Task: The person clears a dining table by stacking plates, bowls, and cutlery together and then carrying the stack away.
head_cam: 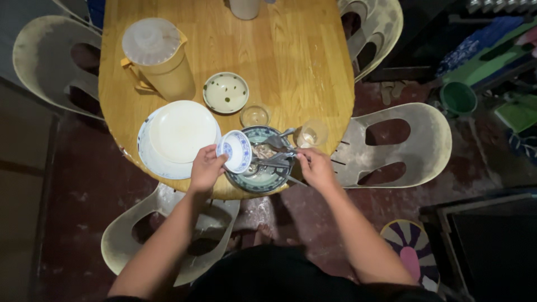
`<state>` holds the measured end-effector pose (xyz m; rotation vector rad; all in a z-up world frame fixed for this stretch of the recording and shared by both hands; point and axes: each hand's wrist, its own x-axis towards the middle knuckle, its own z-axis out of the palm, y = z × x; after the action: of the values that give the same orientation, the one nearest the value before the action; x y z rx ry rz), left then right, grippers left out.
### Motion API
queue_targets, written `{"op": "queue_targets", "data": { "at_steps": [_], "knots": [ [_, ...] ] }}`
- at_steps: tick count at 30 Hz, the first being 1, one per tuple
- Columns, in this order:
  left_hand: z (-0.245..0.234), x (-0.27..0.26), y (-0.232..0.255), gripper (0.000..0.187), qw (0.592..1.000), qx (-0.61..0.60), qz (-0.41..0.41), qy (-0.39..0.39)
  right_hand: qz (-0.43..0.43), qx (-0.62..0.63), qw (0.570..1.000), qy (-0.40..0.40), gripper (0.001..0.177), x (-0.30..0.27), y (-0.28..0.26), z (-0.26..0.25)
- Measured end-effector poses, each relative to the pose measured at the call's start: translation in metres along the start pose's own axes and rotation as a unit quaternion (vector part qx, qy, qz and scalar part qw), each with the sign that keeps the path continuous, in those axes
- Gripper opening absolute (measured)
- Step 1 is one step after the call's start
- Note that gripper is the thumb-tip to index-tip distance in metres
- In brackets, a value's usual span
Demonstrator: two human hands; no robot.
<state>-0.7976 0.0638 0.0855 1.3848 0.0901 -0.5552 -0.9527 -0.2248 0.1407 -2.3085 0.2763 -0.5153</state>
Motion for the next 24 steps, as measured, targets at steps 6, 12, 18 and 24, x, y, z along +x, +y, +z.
{"op": "queue_targets", "data": {
  "at_steps": [6, 12, 18, 24],
  "knots": [
    [-0.002, -0.014, -0.018, 0.050, 0.998, -0.038, -0.046, 0.032, -0.017, -0.068, 0.996, -0.048, 0.012, 0.027, -0.030, -0.020],
    [0.000, -0.036, -0.017, 0.046, 0.996, -0.057, -0.070, 0.011, -0.048, -0.037, 0.994, -0.090, 0.016, 0.040, -0.033, -0.022],
    [0.010, -0.069, 0.011, 0.044, 0.990, -0.100, -0.099, 0.010, -0.020, -0.004, 0.991, -0.130, 0.016, 0.037, 0.010, -0.003],
    [0.011, -0.074, 0.020, 0.044, 0.991, -0.086, -0.097, 0.012, 0.199, 0.130, 0.953, -0.187, 0.022, 0.038, 0.065, 0.035]
  ]
}}
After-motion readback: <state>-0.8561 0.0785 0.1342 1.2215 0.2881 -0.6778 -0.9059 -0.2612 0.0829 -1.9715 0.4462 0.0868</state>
